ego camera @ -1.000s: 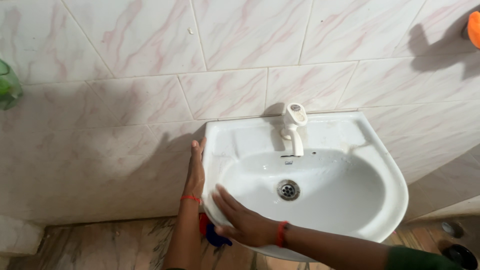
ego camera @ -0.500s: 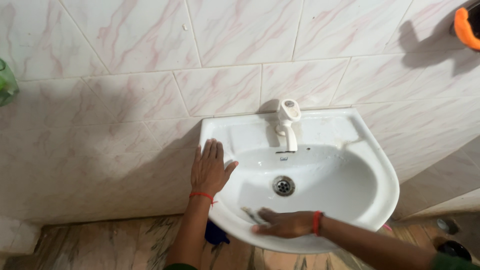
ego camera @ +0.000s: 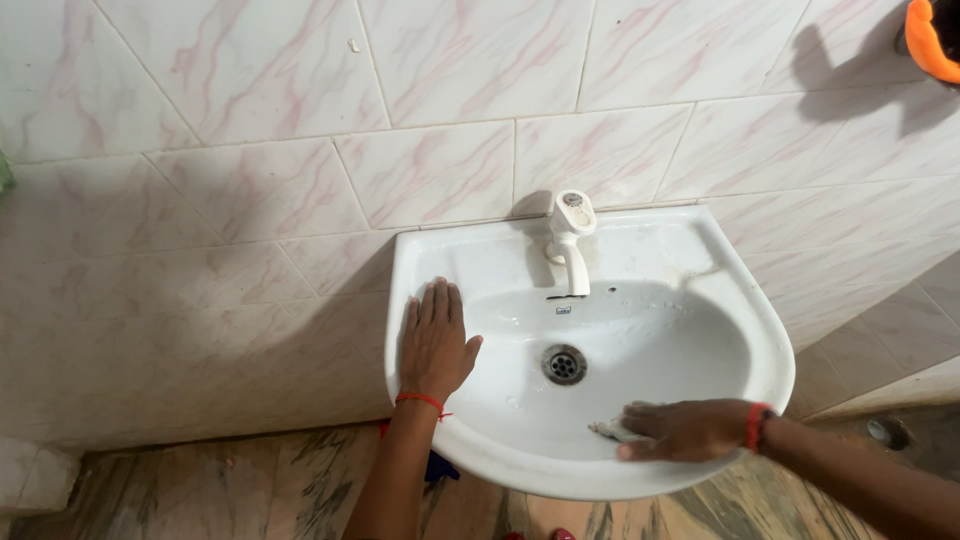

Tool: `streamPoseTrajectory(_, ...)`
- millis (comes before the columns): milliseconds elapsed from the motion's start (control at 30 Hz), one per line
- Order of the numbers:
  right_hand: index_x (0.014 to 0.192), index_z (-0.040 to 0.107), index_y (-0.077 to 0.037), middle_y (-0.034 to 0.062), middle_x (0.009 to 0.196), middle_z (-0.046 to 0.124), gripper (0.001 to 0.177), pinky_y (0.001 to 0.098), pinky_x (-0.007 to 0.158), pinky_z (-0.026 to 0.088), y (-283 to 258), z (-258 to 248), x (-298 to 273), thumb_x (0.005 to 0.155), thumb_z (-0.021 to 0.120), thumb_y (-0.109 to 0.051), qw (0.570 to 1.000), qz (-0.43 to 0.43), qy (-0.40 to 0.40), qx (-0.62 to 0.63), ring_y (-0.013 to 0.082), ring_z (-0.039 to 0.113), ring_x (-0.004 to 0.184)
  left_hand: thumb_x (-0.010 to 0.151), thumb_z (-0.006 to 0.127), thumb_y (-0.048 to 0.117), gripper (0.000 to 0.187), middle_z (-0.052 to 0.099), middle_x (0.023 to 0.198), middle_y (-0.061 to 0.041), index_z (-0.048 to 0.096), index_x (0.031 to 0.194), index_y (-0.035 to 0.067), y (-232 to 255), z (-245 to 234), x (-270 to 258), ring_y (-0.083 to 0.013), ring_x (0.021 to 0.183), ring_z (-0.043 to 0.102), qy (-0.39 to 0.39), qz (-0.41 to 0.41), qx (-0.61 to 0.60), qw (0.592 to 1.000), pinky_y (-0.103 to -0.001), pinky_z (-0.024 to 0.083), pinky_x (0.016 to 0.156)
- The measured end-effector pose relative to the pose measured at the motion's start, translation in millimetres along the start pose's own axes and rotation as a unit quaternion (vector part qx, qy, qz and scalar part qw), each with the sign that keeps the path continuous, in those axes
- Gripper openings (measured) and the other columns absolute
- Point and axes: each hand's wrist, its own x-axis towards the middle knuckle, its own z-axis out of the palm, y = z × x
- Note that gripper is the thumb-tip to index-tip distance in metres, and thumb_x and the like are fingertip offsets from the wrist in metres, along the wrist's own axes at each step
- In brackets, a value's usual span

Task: The person wipes the interior and rim of a white bathroom sink using a cloth. They move a black cup from the sink to a wall-mounted holder, then continue wiping the sink basin and faucet area.

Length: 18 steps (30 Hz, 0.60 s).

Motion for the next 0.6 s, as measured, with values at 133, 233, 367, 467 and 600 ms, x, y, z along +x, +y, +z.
streamPoseTrajectory(133,0.164,0.010,-0.019,0.0062,0.172,0.017,0.109,0.0446,0.127,0.018,-60.6,-1.1,28.2,0.080,0.021,-0.088,0.989,-0.082,0.039,0.112,0.0261,0.019,0.157,0.090,0.070,0.043,0.084,0.034,0.159,-0.021,0.036,0.150,-0.004,-3.5,4.1,7.9,-0.0321,0.149,0.030,0.005,-0.011,-0.014,1.000,-0.048,0.024,0.122)
streamPoseTrajectory(233,0.164,0.002,-0.014,0.0117,0.172,0.010,0.115,0.0460,0.124,0.024,-111.2,-5.8,49.4,0.079,0.024,-0.089,0.963,-0.178,0.105,0.174,0.0297,0.023,0.155,0.090,0.069,0.045,0.084,0.034,0.159,-0.022,0.036,0.149,-0.005,-7.9,12.0,20.0,-0.0331,0.148,0.032,0.023,-0.014,-0.030,0.999,-0.046,0.026,0.121)
streamPoseTrajectory(367,0.164,0.011,-0.022,0.0061,0.172,0.015,0.108,0.0450,0.126,0.018,-86.0,-1.9,31.3,0.080,0.022,-0.088,0.977,-0.144,0.110,0.113,0.0283,0.016,0.157,0.089,0.068,0.050,0.089,0.033,0.159,-0.024,0.034,0.150,-0.006,-21.4,17.1,30.3,-0.0349,0.148,0.031,0.017,0.009,-0.022,1.000,-0.043,0.027,0.119)
streamPoseTrajectory(467,0.167,0.011,-0.035,0.0038,0.172,0.013,0.097,0.0522,0.126,0.009,-12.8,-10.6,9.4,0.082,0.016,-0.082,0.997,-0.052,-0.012,0.051,0.0266,0.011,0.158,0.089,0.067,0.049,0.089,0.032,0.159,-0.024,0.034,0.150,-0.006,-24.7,17.9,32.0,-0.0335,0.148,0.031,0.009,0.013,-0.004,1.000,-0.041,0.026,0.119)
streamPoseTrajectory(600,0.165,0.003,-0.021,0.0133,0.173,-0.002,0.093,0.0549,0.129,0.004,35.4,-16.6,14.2,0.094,0.012,-0.080,0.997,0.024,-0.021,-0.065,0.0298,-0.007,0.161,0.093,0.062,0.053,0.087,0.033,0.158,-0.025,0.034,0.149,-0.007,-23.1,18.8,28.8,-0.0339,0.148,0.032,0.028,0.017,0.011,0.999,-0.042,0.026,0.120)
